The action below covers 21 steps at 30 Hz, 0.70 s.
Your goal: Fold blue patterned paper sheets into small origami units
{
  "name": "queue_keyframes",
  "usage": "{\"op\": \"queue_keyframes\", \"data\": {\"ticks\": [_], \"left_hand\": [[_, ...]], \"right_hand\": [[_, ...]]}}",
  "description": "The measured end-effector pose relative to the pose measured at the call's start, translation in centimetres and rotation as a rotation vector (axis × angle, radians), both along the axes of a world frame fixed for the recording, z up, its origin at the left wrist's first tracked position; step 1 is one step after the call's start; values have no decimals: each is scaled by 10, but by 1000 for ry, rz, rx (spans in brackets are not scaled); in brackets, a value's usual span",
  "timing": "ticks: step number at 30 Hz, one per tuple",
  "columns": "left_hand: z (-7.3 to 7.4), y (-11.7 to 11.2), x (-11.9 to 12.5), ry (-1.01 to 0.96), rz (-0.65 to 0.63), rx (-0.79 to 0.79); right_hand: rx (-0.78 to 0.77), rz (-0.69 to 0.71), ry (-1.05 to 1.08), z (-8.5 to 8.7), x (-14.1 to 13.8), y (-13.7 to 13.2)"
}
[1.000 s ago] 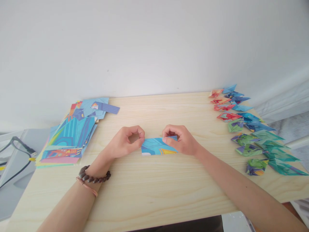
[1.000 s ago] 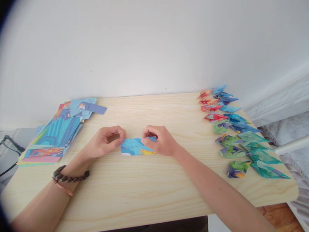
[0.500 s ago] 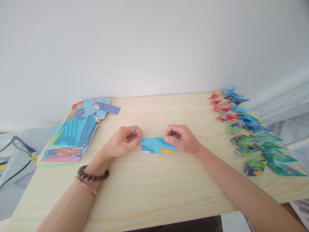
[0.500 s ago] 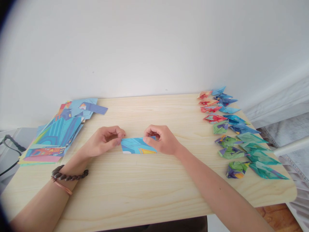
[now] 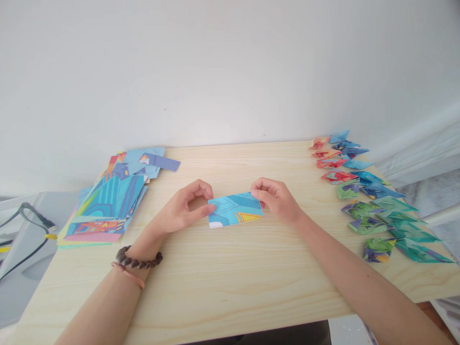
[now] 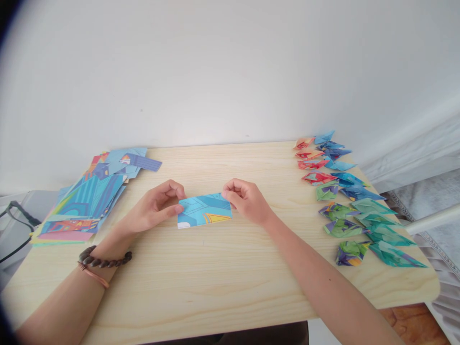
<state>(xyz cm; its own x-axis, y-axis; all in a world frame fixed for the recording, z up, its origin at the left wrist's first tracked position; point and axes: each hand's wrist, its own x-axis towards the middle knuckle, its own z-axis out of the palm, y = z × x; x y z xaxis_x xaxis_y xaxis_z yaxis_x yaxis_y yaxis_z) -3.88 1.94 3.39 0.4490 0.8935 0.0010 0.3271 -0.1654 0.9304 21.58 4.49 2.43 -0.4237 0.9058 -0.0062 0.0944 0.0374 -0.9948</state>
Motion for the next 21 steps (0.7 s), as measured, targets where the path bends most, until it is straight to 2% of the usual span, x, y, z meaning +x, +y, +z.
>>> {"op": "queue_keyframes", "data": {"ticks": [3, 6, 9, 12, 17, 21], "left_hand": [[1, -2, 4, 163, -19, 73], [4, -3, 11, 316, -110, 261], [5, -2, 15, 390, -182, 402], [2, -1, 15, 451, -217, 463], [-3, 1, 11, 527, -199, 500], [-3, 2, 10, 547, -196, 528]], "right_hand": [[102, -9, -122, -1, -3, -4], [237, -2, -259, -4, -9, -10], [347, 7, -355, -7, -13, -13], [441, 1, -445, -7, -12, -12], [446, 52, -510, -1, -9, -10], [418, 41, -545, 3, -9, -11]]}}
